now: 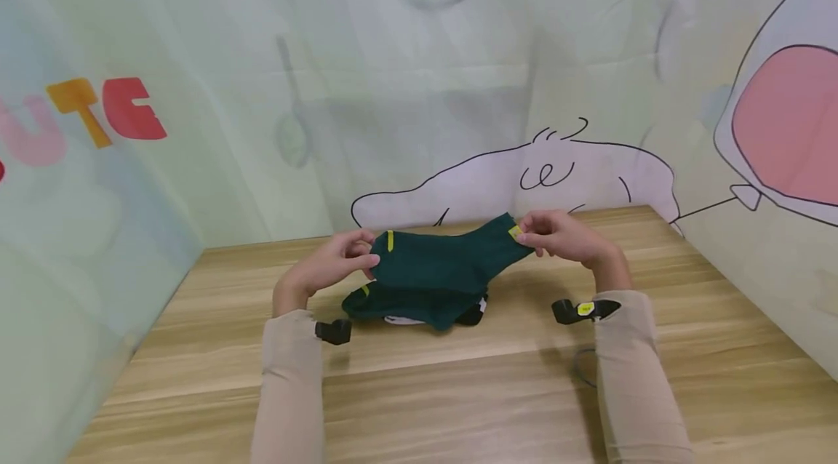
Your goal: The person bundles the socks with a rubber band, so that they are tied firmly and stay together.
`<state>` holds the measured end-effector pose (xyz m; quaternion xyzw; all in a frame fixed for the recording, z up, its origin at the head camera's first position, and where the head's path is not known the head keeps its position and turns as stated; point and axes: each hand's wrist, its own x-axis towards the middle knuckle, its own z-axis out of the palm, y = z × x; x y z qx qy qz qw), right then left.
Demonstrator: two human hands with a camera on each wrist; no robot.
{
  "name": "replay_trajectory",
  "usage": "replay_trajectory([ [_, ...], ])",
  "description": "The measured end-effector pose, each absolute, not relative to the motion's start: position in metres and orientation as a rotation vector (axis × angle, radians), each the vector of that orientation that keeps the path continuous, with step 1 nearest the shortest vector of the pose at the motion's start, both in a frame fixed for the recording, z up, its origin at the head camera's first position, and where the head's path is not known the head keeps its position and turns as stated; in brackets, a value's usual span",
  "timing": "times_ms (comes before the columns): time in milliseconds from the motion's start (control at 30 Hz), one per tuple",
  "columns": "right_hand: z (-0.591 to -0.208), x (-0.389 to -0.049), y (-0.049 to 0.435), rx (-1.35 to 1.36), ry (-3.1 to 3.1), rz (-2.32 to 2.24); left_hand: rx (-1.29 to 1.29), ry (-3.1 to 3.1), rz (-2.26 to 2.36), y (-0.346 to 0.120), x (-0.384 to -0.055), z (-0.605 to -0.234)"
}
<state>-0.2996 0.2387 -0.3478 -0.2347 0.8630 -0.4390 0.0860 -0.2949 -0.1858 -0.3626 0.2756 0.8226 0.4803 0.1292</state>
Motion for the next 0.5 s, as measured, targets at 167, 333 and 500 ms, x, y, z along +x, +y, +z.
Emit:
replay_trajectory([
  [167,-0.349,-0.301,0.232,-0.705,2.56,-1.294,0.772,2.415,1.381,-0.193,-0.294,-0.363],
  [333,-0.351,-0.303,0.228,-0.729,2.539,-1.279,0.763,2.414,1.389,-0.199,-0.294,-0.363],
  [500,-0.354,-0.306,0.226,-0.746,2.526,-1.272,0.755,2.405,1.399,-0.204,-0.293,-0.365],
])
